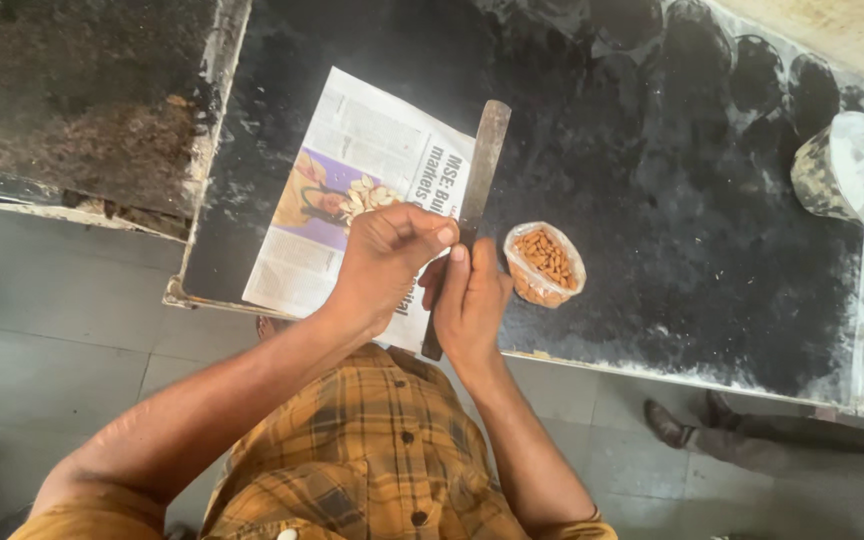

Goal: The person slices nuts by hand using a long blade, placing the sliced pieces onto a sheet of newspaper while occasionally taking whole nuts from a small plastic container.

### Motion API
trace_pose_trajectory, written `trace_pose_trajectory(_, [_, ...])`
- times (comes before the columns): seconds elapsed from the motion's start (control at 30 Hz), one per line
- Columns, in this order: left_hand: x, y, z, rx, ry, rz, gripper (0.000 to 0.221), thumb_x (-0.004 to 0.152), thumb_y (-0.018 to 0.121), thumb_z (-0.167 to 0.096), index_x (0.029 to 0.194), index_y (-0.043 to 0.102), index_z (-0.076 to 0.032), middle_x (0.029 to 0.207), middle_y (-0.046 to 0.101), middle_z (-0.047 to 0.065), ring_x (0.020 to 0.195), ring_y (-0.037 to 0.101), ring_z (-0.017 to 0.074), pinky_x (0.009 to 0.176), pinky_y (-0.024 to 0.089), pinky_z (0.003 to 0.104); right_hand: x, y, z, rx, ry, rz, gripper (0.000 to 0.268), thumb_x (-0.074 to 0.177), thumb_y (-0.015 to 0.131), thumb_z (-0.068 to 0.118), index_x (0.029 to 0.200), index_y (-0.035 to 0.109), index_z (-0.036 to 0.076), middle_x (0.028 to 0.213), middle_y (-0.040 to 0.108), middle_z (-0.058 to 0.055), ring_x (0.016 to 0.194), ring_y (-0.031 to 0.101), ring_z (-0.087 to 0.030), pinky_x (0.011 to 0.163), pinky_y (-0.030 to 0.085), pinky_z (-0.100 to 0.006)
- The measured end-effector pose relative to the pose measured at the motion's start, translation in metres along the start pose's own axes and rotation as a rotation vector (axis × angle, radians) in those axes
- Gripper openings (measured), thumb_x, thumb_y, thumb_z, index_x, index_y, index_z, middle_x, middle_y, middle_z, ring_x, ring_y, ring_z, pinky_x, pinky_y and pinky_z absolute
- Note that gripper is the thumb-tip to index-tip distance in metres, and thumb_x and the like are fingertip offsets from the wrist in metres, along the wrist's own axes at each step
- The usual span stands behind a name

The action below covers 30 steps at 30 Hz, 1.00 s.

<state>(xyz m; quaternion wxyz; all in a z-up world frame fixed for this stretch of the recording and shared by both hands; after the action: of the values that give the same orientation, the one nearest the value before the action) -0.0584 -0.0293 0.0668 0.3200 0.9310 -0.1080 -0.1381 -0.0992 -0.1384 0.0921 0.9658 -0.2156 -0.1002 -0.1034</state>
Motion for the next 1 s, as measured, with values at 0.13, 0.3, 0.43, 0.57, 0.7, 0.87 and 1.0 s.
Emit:
trace_pose_trajectory(0.13, [-0.001,0.004,0.009,0.011,0.025,-0.073,0.007,0.098,0.068,-0.003,0.095,0.070,0.002,0.074,0.067,0.008,0.052,0.055,0.0105,0.042,0.042,0.024,-0.003,0.003,-0.013,-0.017,0.031,-0.078,0.027,0.112,0.043,0.015,0.088,0.044,0.003,0.055,0.059,-0.007,0.044,0.059,-0.014,0.043,0.042,-0.031])
trace_pose_trajectory(0.3, [0.000,0.011,0.017,-0.015,0.162,-0.158,0.003,0.098,0.069,-0.001,0.096,0.071,0.001,0.089,0.073,0.003,0.080,0.062,0.0050,0.072,0.051,0.021,-0.004,0.007,-0.021,-0.108,-0.100,-0.183,0.025,0.112,0.044,0.016,0.092,0.046,0.001,0.064,0.053,-0.015,0.053,0.052,-0.022,0.052,0.036,-0.040])
trace_pose_trajectory(0.43, [-0.001,0.008,0.011,0.059,0.172,-0.120,0.004,0.100,0.069,0.000,0.098,0.071,0.002,0.089,0.073,0.005,0.079,0.062,0.0052,0.072,0.052,0.020,-0.002,0.006,-0.022,-0.081,-0.147,-0.140,0.025,0.114,0.042,0.016,0.094,0.045,0.001,0.066,0.054,-0.013,0.054,0.051,-0.021,0.052,0.037,-0.038])
trace_pose_trajectory(0.57, [0.004,0.003,0.005,0.057,-0.004,-0.036,0.008,0.097,0.067,-0.003,0.093,0.070,0.003,0.072,0.069,0.008,0.050,0.057,0.0104,0.040,0.044,0.025,0.002,0.002,-0.022,0.056,0.012,0.020,0.025,0.112,0.039,0.017,0.094,0.047,0.002,0.059,0.061,-0.006,0.044,0.059,-0.013,0.042,0.043,-0.028])
trace_pose_trajectory(0.7, [0.005,0.001,-0.003,0.072,-0.021,0.018,0.009,0.096,0.068,-0.003,0.091,0.070,0.004,0.072,0.069,0.009,0.049,0.058,0.0117,0.038,0.047,0.027,0.006,0.001,-0.012,0.092,0.041,0.120,0.024,0.112,0.036,0.016,0.096,0.049,0.002,0.062,0.065,-0.006,0.044,0.060,-0.011,0.041,0.046,-0.026])
trace_pose_trajectory(0.87, [0.002,-0.002,0.002,-0.065,-0.092,-0.023,0.009,0.095,0.072,-0.006,0.093,0.071,0.003,0.073,0.068,0.009,0.052,0.057,0.0114,0.040,0.048,0.027,0.006,0.005,-0.004,0.074,0.008,0.092,0.026,0.113,0.038,0.017,0.094,0.049,0.002,0.063,0.065,-0.007,0.045,0.061,-0.011,0.042,0.046,-0.026])
trace_pose_trajectory(1.0, [0.005,-0.011,0.008,-0.079,-0.151,-0.039,0.011,0.093,0.073,-0.007,0.092,0.071,0.003,0.074,0.069,0.011,0.050,0.058,0.0134,0.039,0.047,0.027,0.004,0.011,-0.010,0.086,0.049,0.114,0.028,0.113,0.037,0.017,0.093,0.050,0.002,0.063,0.066,-0.007,0.046,0.061,-0.012,0.042,0.046,-0.026])
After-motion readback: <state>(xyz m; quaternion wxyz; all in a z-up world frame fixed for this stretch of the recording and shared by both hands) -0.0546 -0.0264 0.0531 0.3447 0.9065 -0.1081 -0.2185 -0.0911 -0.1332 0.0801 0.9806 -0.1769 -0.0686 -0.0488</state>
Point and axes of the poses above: each hand's wrist, its own x-axis towards the middle knuckle, its own y-axis out of the palm, z = x × y, the point moved 5 cm from there along x, towards the middle knuckle
